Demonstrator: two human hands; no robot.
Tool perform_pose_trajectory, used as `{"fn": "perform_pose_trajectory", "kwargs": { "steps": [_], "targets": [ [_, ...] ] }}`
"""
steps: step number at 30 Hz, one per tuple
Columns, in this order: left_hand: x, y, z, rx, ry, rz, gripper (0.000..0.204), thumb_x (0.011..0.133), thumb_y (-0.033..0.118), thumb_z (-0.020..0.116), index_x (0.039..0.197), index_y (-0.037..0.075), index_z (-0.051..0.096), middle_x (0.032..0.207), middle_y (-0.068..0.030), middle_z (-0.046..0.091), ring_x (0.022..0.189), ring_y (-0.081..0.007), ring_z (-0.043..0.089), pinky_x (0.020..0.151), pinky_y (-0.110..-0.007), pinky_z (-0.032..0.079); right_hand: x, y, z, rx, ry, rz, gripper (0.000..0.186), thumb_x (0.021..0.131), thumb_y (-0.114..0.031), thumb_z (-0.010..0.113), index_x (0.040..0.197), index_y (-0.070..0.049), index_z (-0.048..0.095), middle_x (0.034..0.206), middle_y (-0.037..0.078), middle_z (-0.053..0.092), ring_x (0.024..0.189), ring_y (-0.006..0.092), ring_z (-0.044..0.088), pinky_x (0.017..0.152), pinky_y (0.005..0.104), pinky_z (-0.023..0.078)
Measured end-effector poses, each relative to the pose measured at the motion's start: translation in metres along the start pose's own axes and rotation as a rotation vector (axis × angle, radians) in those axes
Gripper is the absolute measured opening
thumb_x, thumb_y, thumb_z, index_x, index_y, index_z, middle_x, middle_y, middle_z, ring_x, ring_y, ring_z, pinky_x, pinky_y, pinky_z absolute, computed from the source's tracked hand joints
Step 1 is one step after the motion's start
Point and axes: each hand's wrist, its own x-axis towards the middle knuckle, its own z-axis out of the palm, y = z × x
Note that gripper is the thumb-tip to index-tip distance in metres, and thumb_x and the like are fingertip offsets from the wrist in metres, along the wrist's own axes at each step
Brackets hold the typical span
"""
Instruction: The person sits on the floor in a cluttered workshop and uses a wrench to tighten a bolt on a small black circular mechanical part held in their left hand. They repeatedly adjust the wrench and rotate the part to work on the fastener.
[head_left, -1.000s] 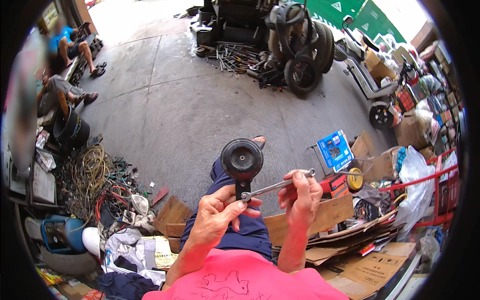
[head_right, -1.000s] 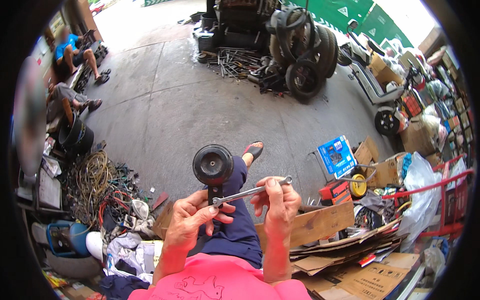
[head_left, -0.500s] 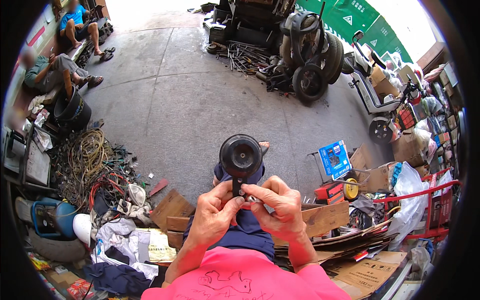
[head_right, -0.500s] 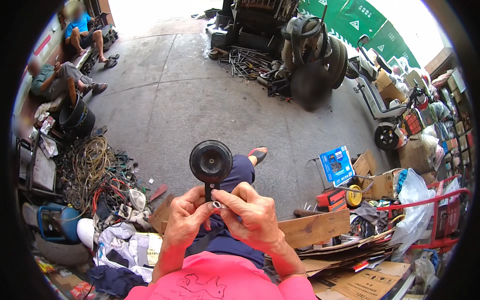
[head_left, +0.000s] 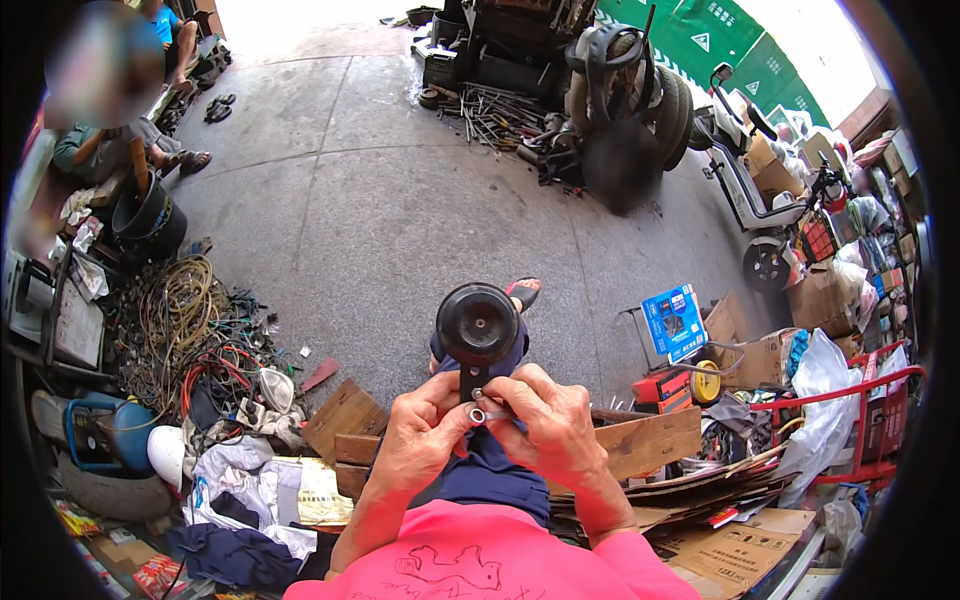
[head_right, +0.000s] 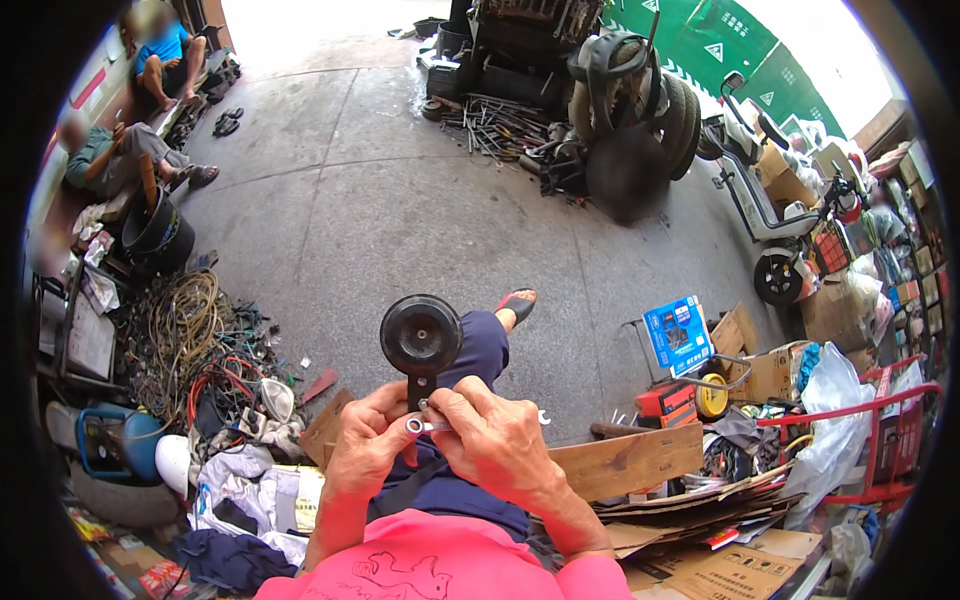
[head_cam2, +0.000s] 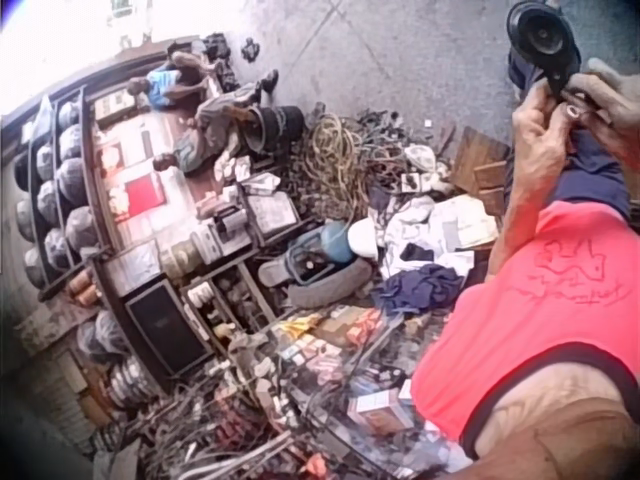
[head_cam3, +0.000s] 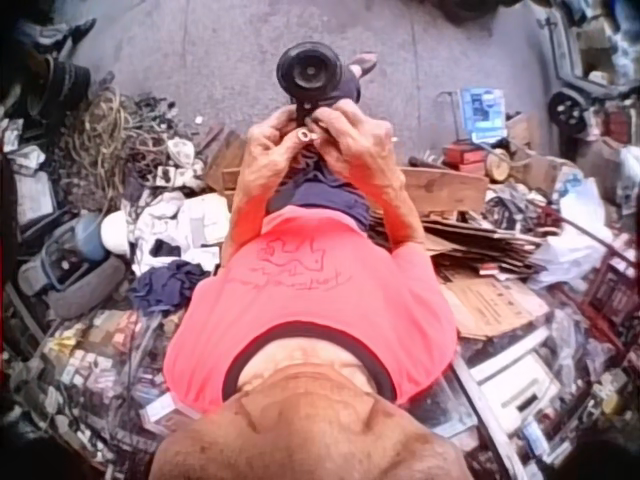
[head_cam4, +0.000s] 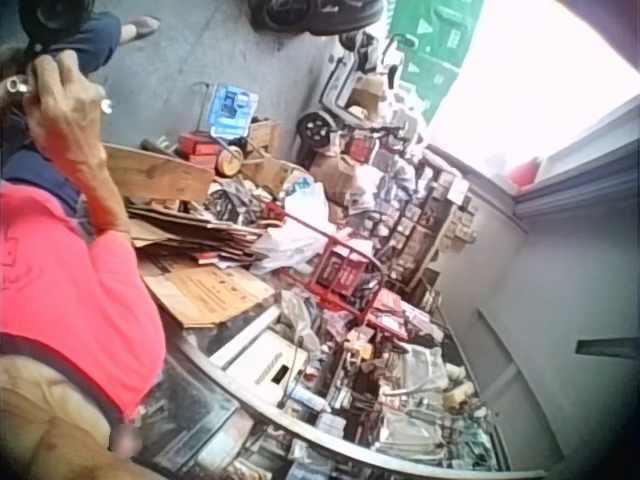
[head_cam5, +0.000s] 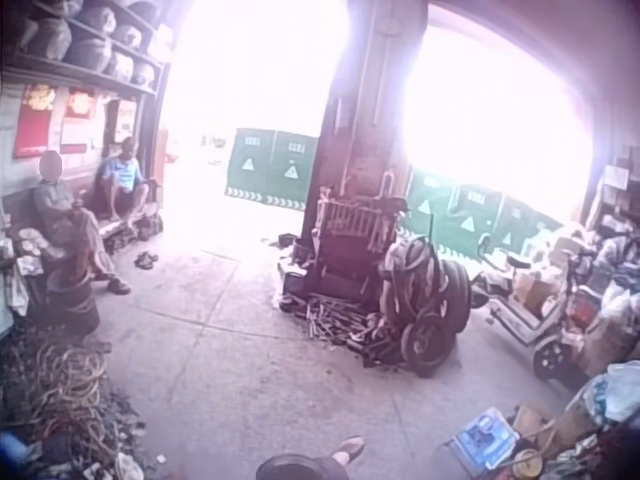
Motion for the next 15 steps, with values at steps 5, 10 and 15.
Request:
{"fn": "perform_pose_trajectory", "kwargs": {
  "steps": [5, 10, 15],
  "targets": [
    [0.005, -0.002, 0.000, -0.009, 0.004, -0.012, 0.029, 0.091, 0.007, 0.061, 0.117, -0.006, 0.057, 0.089, -0.0051, 0.068, 0.063, -0.0028, 0.054, 0.050, -0.017, 0.043, 0.002, -0.003, -0.003, 0.068, -0.015, 0.049, 0.024, 0.072, -0.002, 0.072, 0.094, -0.004, 0.065, 0.076, 0.006, 0.060, 0.057, 0.0209, 0.062, 0.050, 0.0310, 0.050],
    [0.008, -0.004, 0.000, 0.013, 0.008, -0.006, 0.025, 0.094, 0.006, 0.058, 0.117, -0.003, 0.057, 0.088, -0.0024, 0.069, 0.063, -0.0019, 0.054, 0.049, -0.017, 0.043, -0.003, 0.002, 0.000, 0.140, 0.022, 0.137, 0.031, 0.070, -0.003, 0.070, 0.100, -0.004, 0.062, 0.075, 0.007, 0.056, 0.058, 0.0241, 0.061, 0.051, 0.0331, 0.049],
    [0.011, 0.001, 0.000, 0.046, 0.014, 0.008, 0.026, 0.094, 0.005, 0.057, 0.118, -0.003, 0.055, 0.092, -0.0053, 0.070, 0.068, -0.0040, 0.059, 0.049, -0.018, 0.044, 0.002, -0.005, 0.002, 0.212, 0.083, 0.177, 0.029, 0.068, 0.005, 0.067, 0.096, -0.002, 0.067, 0.074, 0.007, 0.059, 0.055, 0.0163, 0.057, 0.051, 0.0278, 0.046]
  ]
}}
